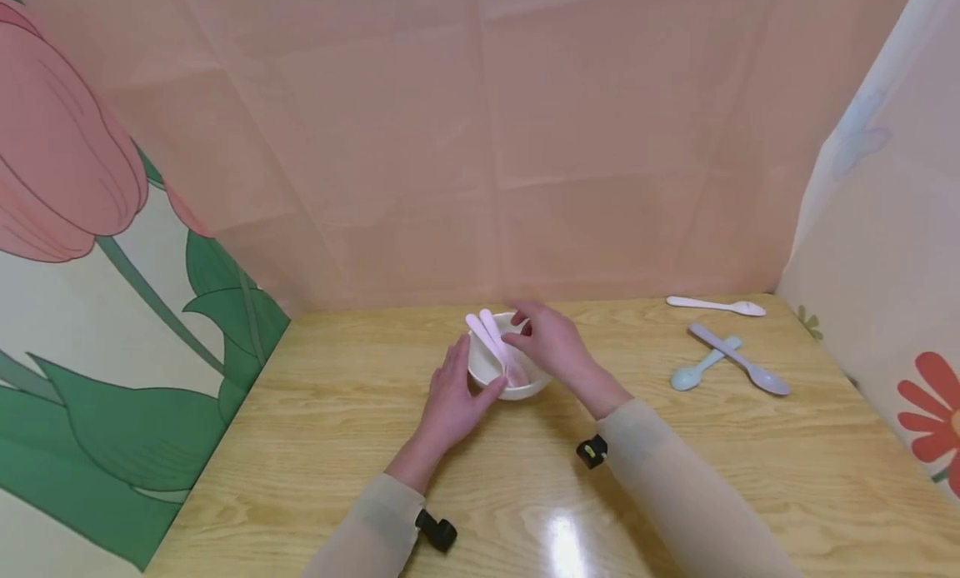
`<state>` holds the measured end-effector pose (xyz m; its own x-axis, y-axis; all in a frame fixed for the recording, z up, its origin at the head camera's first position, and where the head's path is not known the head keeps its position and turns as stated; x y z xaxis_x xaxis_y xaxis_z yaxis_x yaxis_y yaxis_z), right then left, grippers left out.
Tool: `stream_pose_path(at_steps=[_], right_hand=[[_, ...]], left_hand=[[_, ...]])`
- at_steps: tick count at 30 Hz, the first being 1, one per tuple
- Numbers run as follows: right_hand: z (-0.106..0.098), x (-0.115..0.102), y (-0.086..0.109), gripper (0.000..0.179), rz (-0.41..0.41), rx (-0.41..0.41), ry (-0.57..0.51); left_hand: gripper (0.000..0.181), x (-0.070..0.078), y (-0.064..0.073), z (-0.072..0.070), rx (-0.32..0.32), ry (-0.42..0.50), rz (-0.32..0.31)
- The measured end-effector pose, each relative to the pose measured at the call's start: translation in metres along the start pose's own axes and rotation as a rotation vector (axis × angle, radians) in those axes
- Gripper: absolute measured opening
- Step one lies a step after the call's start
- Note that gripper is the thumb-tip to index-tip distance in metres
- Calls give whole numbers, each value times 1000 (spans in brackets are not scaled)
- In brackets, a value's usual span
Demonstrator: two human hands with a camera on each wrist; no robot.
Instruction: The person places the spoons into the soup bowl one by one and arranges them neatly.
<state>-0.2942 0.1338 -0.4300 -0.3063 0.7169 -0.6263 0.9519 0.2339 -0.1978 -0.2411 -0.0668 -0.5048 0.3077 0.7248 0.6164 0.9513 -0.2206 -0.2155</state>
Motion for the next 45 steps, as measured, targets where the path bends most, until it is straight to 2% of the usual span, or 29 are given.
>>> stream_pose_path(at_steps=[14,20,31,45], right_hand=[[-39,26,13,65,44,55,37],[-61,44,19,66,41,92,64],[-94,75,26,73,65,100,118],[-129,140,37,74,64,181,231]], left_hand=[[112,-5,0,3,6,11,-7],[112,-6,0,5,15,15,-7],[113,-8,0,8,18,8,-13],[113,-5,1,10,19,12,-10]])
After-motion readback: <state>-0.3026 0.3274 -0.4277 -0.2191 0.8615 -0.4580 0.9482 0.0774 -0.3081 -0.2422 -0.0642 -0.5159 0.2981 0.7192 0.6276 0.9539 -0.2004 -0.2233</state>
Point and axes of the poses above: each hand's wrist, its own y-axis away from the middle knuckle, its own z-axis out of the palm, x = y × z, the point moved 2 cm from there along -y, towards the middle knuckle, and after that the axes turned 4 degrees about z, right-handed, at the moved point
